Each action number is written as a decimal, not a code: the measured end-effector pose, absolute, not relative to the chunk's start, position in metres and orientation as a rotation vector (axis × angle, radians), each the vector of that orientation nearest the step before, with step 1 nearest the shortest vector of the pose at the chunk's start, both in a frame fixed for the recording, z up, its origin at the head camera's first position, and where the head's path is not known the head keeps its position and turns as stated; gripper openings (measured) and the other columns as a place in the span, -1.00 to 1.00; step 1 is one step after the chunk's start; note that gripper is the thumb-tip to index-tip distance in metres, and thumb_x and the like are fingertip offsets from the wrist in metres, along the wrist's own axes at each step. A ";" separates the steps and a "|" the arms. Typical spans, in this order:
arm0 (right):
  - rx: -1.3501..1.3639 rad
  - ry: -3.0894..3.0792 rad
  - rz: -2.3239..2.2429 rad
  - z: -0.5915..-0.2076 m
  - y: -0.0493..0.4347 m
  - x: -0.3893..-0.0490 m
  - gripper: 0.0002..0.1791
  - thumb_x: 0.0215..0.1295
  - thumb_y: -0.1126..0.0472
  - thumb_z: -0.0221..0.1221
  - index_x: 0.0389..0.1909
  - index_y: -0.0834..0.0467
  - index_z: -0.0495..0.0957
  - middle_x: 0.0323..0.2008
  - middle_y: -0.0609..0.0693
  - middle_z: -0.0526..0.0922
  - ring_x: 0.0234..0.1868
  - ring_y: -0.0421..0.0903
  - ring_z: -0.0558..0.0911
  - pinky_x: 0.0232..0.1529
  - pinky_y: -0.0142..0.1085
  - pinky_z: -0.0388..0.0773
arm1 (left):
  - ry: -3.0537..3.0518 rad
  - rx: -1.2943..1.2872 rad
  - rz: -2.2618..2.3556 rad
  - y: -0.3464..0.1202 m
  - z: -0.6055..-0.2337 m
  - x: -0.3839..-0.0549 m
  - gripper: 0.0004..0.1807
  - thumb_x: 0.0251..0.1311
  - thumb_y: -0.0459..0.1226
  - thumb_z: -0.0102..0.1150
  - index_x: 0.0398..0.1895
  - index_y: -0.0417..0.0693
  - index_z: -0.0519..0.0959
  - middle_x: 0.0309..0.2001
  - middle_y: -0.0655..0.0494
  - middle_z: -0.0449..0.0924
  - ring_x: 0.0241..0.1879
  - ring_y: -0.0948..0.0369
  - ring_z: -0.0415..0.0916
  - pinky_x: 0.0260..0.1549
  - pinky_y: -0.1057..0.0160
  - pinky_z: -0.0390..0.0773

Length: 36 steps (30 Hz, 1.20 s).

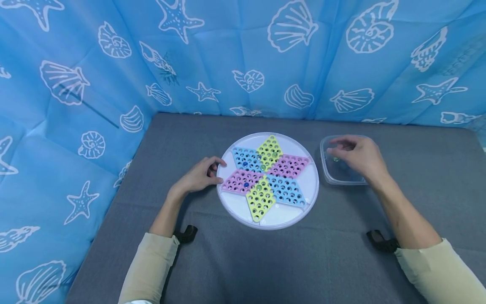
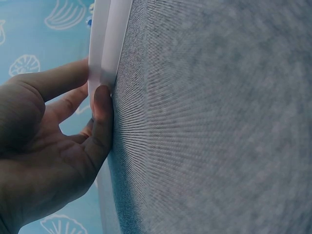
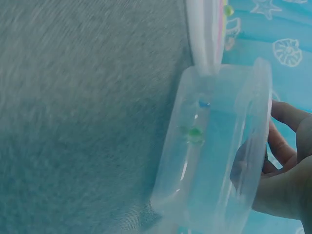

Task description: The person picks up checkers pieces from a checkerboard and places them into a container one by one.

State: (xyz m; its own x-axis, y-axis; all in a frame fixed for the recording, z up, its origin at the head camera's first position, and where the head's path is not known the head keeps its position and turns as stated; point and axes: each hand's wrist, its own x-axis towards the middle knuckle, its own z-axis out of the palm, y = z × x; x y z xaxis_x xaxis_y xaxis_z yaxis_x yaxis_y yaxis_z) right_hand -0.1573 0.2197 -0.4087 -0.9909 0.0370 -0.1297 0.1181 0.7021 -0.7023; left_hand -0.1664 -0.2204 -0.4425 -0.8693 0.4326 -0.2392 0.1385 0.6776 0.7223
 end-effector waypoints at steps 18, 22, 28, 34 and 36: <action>-0.171 2.851 -1.388 -0.392 0.191 -0.135 -0.62 0.28 0.12 0.33 0.05 0.22 0.62 -0.26 0.11 0.62 -0.31 -0.09 0.55 -0.37 -0.45 0.43 | 2.499 0.434 1.026 -0.220 -0.443 -0.167 -0.52 0.21 -0.34 0.34 0.19 -0.07 0.46 -0.12 -0.06 0.30 -0.26 0.11 0.34 -0.22 0.15 0.35; -0.183 2.833 -1.376 -0.390 0.183 -0.131 -0.62 0.27 0.11 0.34 0.04 0.20 0.62 -0.27 0.09 0.62 -0.30 -0.06 0.57 -0.37 -0.43 0.46 | 2.499 0.431 1.029 -0.220 -0.442 -0.166 -0.51 0.20 -0.34 0.35 0.20 -0.07 0.46 -0.11 -0.06 0.30 -0.26 0.11 0.34 -0.22 0.15 0.35; -0.269 2.799 -1.407 -0.395 0.169 -0.125 -0.65 0.24 0.16 0.37 0.00 0.21 0.64 -0.32 0.06 0.61 -0.35 -0.05 0.56 -0.42 -0.40 0.47 | 2.499 0.436 1.032 -0.220 -0.440 -0.166 -0.51 0.20 -0.34 0.35 0.20 -0.08 0.46 -0.11 -0.07 0.31 -0.26 0.11 0.35 -0.22 0.15 0.36; -0.376 2.760 -1.435 -0.404 0.158 -0.121 -0.69 0.19 0.27 0.38 -0.04 0.21 0.65 -0.36 0.03 0.59 -0.40 -0.08 0.53 -0.42 -0.40 0.43 | 2.501 0.427 1.026 -0.219 -0.440 -0.166 -0.51 0.20 -0.34 0.35 0.19 -0.08 0.47 -0.11 -0.07 0.30 -0.26 0.11 0.36 -0.22 0.15 0.36; -0.394 2.767 -1.427 -0.406 0.156 -0.119 -0.69 0.17 0.29 0.39 -0.05 0.19 0.66 -0.39 0.00 0.59 -0.42 -0.09 0.53 -0.44 -0.39 0.42 | 2.499 0.425 1.027 -0.219 -0.440 -0.166 -0.51 0.20 -0.35 0.35 0.19 -0.08 0.47 -0.11 -0.07 0.30 -0.26 0.11 0.35 -0.22 0.15 0.36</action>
